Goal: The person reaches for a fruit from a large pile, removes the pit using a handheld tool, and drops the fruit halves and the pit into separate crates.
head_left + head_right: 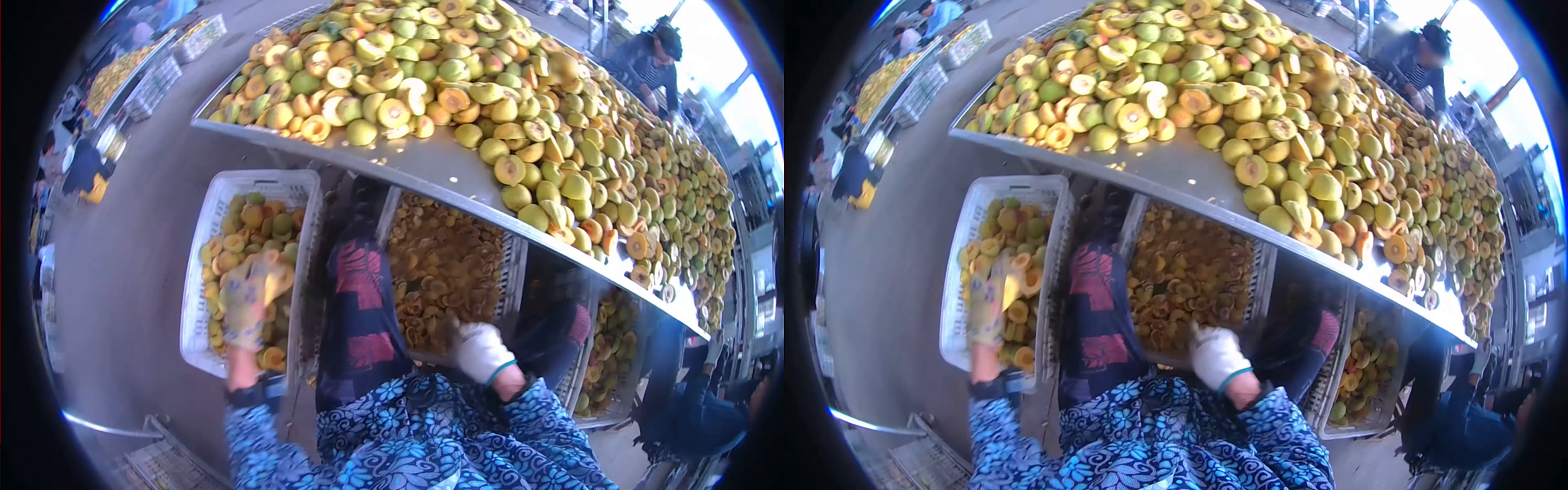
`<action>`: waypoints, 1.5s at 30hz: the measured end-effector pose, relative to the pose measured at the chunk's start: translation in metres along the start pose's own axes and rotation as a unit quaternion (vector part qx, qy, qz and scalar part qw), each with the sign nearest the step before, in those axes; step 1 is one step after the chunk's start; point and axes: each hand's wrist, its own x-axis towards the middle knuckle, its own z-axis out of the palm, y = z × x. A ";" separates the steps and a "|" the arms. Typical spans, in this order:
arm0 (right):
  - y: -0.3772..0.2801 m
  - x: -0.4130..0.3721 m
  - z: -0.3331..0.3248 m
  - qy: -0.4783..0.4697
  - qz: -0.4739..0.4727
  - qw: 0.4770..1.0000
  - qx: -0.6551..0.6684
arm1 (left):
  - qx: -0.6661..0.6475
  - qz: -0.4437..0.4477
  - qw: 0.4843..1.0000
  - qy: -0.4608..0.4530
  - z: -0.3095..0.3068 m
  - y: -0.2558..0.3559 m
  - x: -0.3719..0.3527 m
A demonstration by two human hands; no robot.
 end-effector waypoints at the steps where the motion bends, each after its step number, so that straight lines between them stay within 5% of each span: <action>1: 0.005 -0.005 0.025 0.001 -0.096 0.995 -0.031 | -0.003 0.014 1.000 0.004 -0.001 -0.015 -0.008; 2: 0.001 -0.009 0.022 0.050 -0.061 0.991 0.107 | -0.026 -0.006 1.000 -0.005 -0.011 -0.029 -0.010; 4: -0.018 0.000 -0.009 0.003 0.062 0.991 0.118 | -0.071 -0.055 0.996 -0.025 -0.046 -0.045 -0.003; 6: -0.015 -0.006 0.013 0.033 -0.089 0.993 0.074 | -0.314 -0.073 0.945 -0.052 -0.107 -0.035 0.054; 8: -0.012 -0.007 0.033 0.084 -0.113 0.988 0.066 | -0.468 -0.002 0.884 -0.017 -0.156 0.023 0.136; 9: -0.014 -0.007 0.018 0.095 -0.060 0.981 0.158 | -0.470 0.008 0.881 -0.051 -0.163 0.053 0.162; 10: -0.013 -0.003 -0.003 0.008 -0.030 0.977 0.209 | -0.471 0.019 0.878 -0.085 -0.164 0.082 0.182; 12: -0.016 -0.008 0.003 0.132 -0.048 0.971 0.194 | -0.316 0.248 0.916 0.019 -0.135 0.138 0.227; 14: -0.016 -0.004 0.025 0.135 -0.083 0.971 0.178 | -0.334 0.283 0.898 0.039 -0.086 0.200 0.266; 16: -0.018 -0.017 -0.014 0.073 0.021 0.939 0.337 | -0.295 0.290 0.907 0.079 -0.051 0.263 0.291; 18: -0.013 -0.022 -0.021 0.126 0.012 0.928 0.351 | -0.218 0.315 0.918 0.100 -0.026 0.312 0.307; 19: -0.007 -0.007 0.049 0.170 -0.077 0.872 0.452 | -0.153 0.315 0.933 0.088 -0.019 0.332 0.310; 20: -0.003 -0.010 0.044 0.172 -0.073 0.872 0.452 | -0.155 0.319 0.931 0.088 -0.023 0.342 0.311; 23: 0.002 -0.011 0.007 0.312 -0.016 0.882 0.354 | -0.213 0.259 0.937 0.098 -0.038 0.345 0.304; 24: 0.013 -0.013 -0.008 0.141 0.013 0.801 0.582 | -0.209 0.259 0.938 0.099 -0.032 0.341 0.303; 26: 0.015 -0.013 -0.037 0.227 0.038 0.752 0.617 | -0.207 0.327 0.922 -0.022 -0.022 0.328 0.308; 27: 0.016 -0.009 -0.036 0.197 0.047 0.620 0.758 | -0.206 0.352 0.913 -0.003 -0.026 0.322 0.306; 31: 0.040 -0.023 -0.067 0.368 0.104 0.642 0.664 | -0.361 0.283 0.888 -0.003 -0.051 0.304 0.281; 33: 0.051 -0.034 -0.079 0.428 0.128 0.621 0.645 | -0.365 0.330 0.870 -0.009 -0.067 0.287 0.256; 37: 0.053 -0.055 -0.110 0.293 0.046 0.494 0.817 | -0.375 0.446 0.796 -0.165 -0.136 0.264 0.186; 38: 0.048 -0.055 -0.109 0.289 0.046 0.496 0.818 | -0.389 0.476 0.765 -0.192 -0.142 0.259 0.173; 42: 0.032 -0.052 -0.099 0.189 -0.028 0.446 0.874 | -0.487 0.396 0.771 -0.105 -0.142 0.240 0.131; 44: 0.019 -0.055 -0.110 0.173 -0.080 0.336 0.923 | -0.504 0.358 0.781 -0.090 -0.141 0.239 0.111; 45: 0.019 -0.055 -0.107 0.177 -0.075 0.359 0.913 | -0.548 0.296 0.779 -0.069 -0.139 0.239 0.103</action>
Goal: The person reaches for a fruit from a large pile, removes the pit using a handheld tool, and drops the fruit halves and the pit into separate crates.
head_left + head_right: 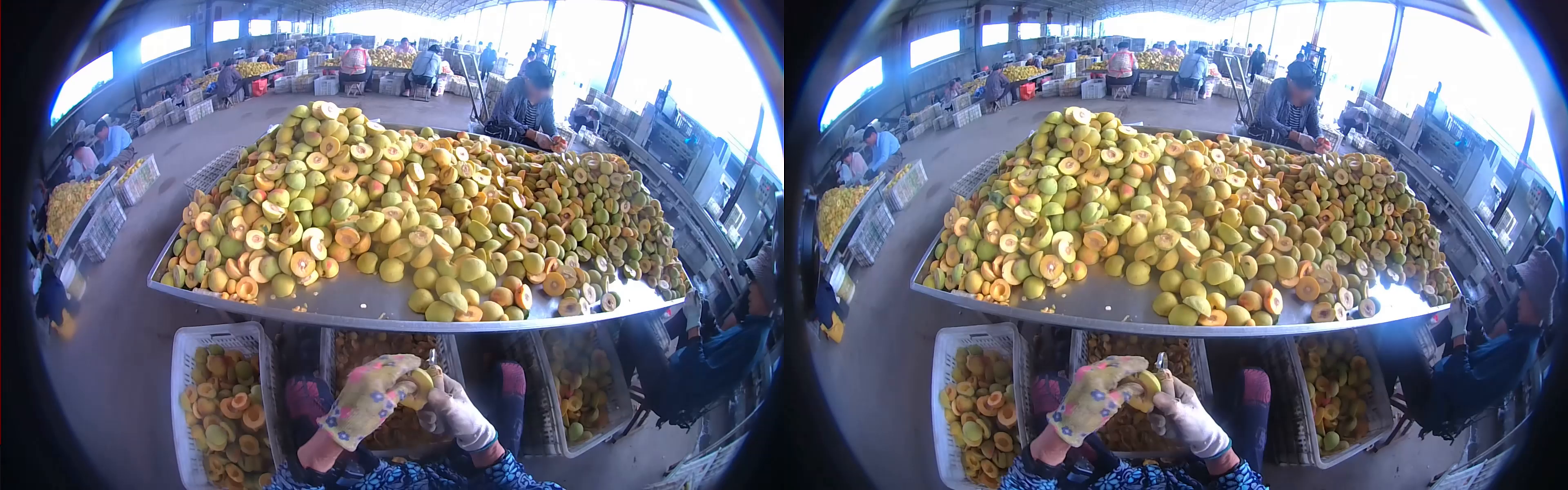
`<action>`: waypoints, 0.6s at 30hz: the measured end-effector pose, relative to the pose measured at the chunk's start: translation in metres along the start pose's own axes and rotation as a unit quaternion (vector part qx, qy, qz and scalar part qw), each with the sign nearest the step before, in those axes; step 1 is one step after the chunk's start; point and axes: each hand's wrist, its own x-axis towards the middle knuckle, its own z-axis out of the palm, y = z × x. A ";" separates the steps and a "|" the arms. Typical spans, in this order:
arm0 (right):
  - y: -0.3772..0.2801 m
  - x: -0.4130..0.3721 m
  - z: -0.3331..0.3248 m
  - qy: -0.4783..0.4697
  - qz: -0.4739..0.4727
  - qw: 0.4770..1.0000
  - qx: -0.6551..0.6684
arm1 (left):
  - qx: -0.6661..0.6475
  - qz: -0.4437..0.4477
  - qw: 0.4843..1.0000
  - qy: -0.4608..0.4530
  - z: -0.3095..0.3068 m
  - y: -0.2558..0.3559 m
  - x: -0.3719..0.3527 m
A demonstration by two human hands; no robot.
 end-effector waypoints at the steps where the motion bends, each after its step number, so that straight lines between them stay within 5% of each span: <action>1: 0.001 0.000 0.000 0.001 0.000 1.000 -0.001 | -0.033 -0.034 0.997 0.063 0.004 0.001 -0.006; 5: 0.009 -0.003 0.006 0.009 0.014 1.000 0.018 | -0.022 -0.013 0.982 0.185 0.020 0.004 -0.023; 12: 0.031 0.000 0.008 0.006 0.054 0.983 0.173 | 0.079 0.078 0.969 0.219 0.037 -0.018 -0.031; 14: 0.036 0.005 0.008 -0.026 0.087 0.959 0.270 | -0.230 -0.029 0.947 0.223 0.039 -0.017 -0.036; 15: 0.035 0.004 0.008 -0.022 0.090 0.958 0.273 | -0.231 -0.034 0.947 0.222 0.042 -0.018 -0.035; 17: 0.022 0.003 0.024 -0.013 0.099 0.981 0.169 | -0.504 -0.114 0.782 0.349 0.055 -0.021 -0.026; 18: 0.029 -0.001 0.026 -0.010 0.103 0.973 0.207 | -0.471 -0.123 0.794 0.365 0.062 -0.021 -0.032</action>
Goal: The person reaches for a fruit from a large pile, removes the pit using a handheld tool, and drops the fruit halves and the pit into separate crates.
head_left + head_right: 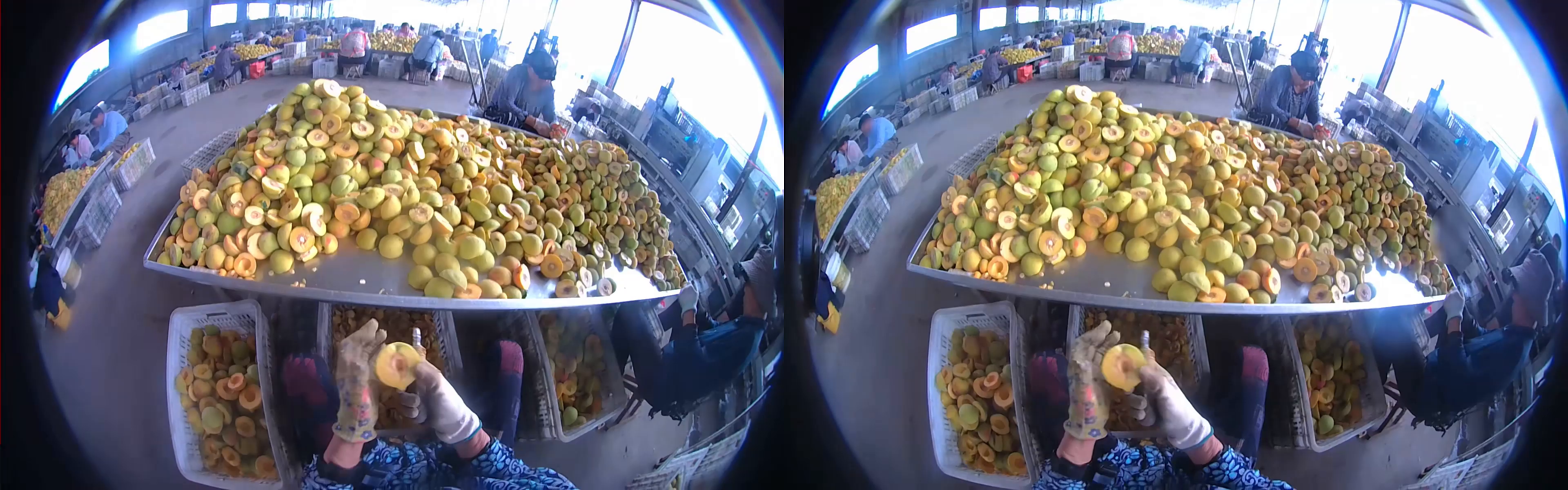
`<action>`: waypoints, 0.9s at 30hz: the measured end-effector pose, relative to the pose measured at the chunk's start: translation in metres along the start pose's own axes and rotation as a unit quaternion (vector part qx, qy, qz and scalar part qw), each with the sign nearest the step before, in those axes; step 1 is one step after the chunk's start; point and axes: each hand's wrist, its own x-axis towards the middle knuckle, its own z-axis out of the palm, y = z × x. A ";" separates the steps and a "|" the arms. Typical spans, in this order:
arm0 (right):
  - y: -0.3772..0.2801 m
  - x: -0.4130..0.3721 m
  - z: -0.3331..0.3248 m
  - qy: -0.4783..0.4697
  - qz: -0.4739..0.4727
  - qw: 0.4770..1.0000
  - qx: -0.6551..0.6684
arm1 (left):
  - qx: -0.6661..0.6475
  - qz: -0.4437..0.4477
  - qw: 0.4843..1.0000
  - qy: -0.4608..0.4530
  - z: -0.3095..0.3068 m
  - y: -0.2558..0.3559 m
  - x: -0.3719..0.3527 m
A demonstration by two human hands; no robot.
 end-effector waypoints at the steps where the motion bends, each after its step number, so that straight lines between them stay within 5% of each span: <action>1: 0.001 -0.001 0.001 0.008 0.007 1.000 0.007 | -0.022 -0.015 0.994 -0.109 -0.004 -0.006 -0.001; 3: -0.007 0.004 0.026 0.046 -0.051 0.966 -0.251 | -0.027 -0.116 0.991 -0.061 -0.013 -0.002 -0.003; 5: -0.012 0.014 0.010 0.102 -0.215 0.840 -0.487 | 0.051 -0.022 0.998 -0.034 -0.010 0.009 0.000; 7: -0.025 0.009 0.004 0.163 -0.252 0.804 -0.514 | -0.049 -0.028 0.998 -0.014 -0.021 0.009 0.008; 10: -0.032 -0.005 0.006 0.151 -0.179 0.807 -0.543 | -0.037 -0.021 0.999 -0.008 -0.027 0.015 0.008; 14: -0.022 -0.009 0.034 0.016 -0.108 0.712 -0.694 | 0.065 0.003 0.998 -0.002 -0.028 0.004 0.001; 15: -0.020 -0.006 0.036 0.007 -0.084 0.722 -0.686 | 0.217 0.099 0.971 -0.002 -0.033 -0.001 -0.003; 17: -0.015 0.001 0.027 0.001 -0.074 0.744 -0.664 | 0.494 0.283 0.822 -0.003 -0.028 0.006 -0.004; 18: -0.014 0.003 0.024 0.000 -0.073 0.746 -0.662 | 0.127 0.036 0.990 -0.050 -0.023 0.014 -0.004; 19: -0.012 0.005 0.020 -0.016 -0.091 0.753 -0.652 | 0.129 0.035 0.990 -0.049 -0.025 0.010 -0.007; 21: -0.012 0.006 0.016 -0.031 -0.110 0.760 -0.640 | 0.430 0.140 0.890 0.048 -0.033 -0.003 -0.014; 25: -0.013 0.006 0.013 -0.038 -0.076 0.787 -0.611 | 0.199 0.082 0.976 0.007 -0.019 0.007 -0.010; 27: -0.014 0.008 0.010 -0.044 -0.072 0.801 -0.593 | 0.527 0.329 0.780 0.074 -0.040 -0.019 -0.014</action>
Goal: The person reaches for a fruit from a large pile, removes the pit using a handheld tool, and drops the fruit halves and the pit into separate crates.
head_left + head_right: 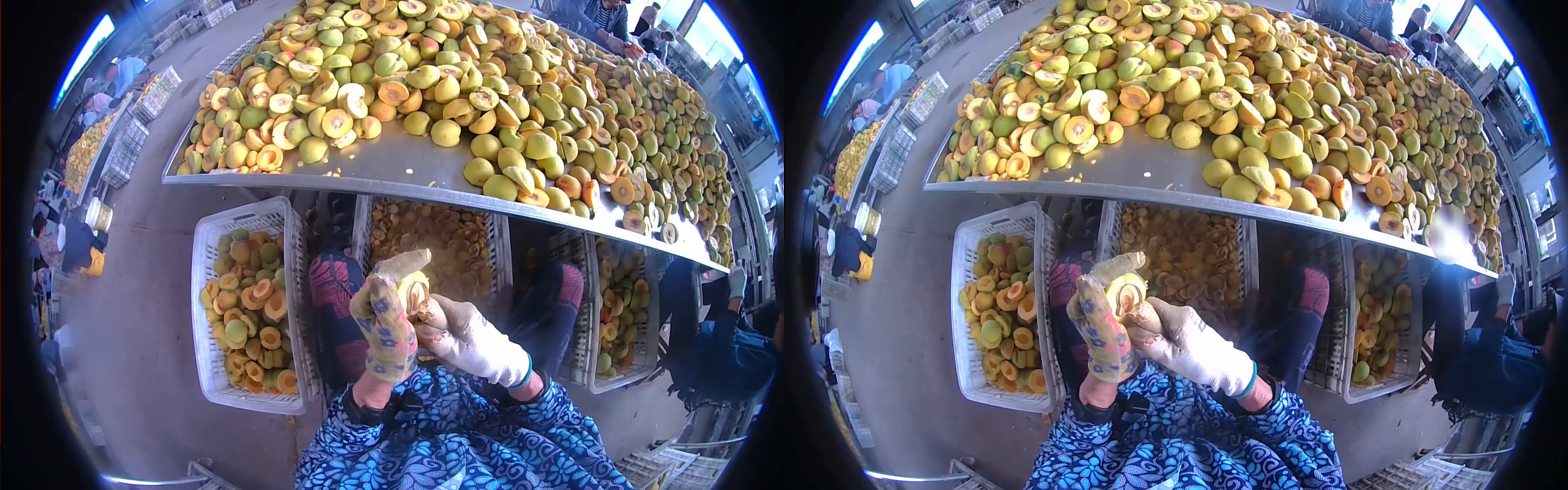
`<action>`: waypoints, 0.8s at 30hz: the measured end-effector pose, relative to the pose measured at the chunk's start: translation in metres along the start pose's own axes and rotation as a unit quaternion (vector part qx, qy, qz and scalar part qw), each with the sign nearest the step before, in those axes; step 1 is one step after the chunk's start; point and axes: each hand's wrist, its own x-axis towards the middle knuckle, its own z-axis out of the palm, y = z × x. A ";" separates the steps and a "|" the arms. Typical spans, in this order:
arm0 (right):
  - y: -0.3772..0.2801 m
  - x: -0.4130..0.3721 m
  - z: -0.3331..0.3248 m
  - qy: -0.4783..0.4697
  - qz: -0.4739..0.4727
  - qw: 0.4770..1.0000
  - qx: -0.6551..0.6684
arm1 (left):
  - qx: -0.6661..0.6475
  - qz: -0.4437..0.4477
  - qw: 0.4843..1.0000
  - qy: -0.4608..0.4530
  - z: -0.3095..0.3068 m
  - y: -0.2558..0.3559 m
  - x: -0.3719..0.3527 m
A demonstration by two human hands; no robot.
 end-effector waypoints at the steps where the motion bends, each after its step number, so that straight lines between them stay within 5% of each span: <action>1: 0.005 0.001 -0.002 -0.013 0.007 1.000 -0.008 | 0.001 0.000 1.000 0.000 0.006 0.000 -0.002; 3: 0.006 0.003 -0.004 -0.026 0.017 0.999 -0.014 | -0.186 -0.177 0.959 0.123 0.020 0.003 -0.006; 4: 0.001 0.006 -0.009 -0.053 0.018 0.998 -0.037 | -0.184 -0.179 0.959 0.121 0.015 0.003 0.002; 6: -0.001 0.010 -0.014 -0.094 0.031 0.994 -0.053 | -0.248 -0.203 0.939 -0.126 -0.007 0.011 0.030; 8: 0.003 0.012 -0.022 -0.136 0.032 0.987 -0.082 | -0.292 -0.262 0.909 -0.140 -0.007 0.018 0.047; 10: 0.015 0.011 -0.024 -0.144 0.040 0.985 -0.085 | -0.309 -0.355 0.813 -0.343 -0.013 0.005 0.057; 14: 0.023 0.012 -0.024 -0.131 0.082 0.988 -0.030 | -0.392 -0.345 0.776 -0.352 -0.013 0.003 0.058; 16: 0.025 0.014 -0.020 -0.106 0.029 0.993 -0.039 | -0.425 -0.325 0.789 -0.303 -0.019 0.008 0.043; 19: 0.031 0.016 -0.019 -0.180 0.039 0.980 -0.071 | -0.409 -0.224 0.879 -0.102 -0.008 0.003 0.003; 24: 0.026 0.018 -0.013 -0.174 0.027 0.979 -0.100 | -0.334 -0.354 0.860 -0.157 -0.022 0.004 0.014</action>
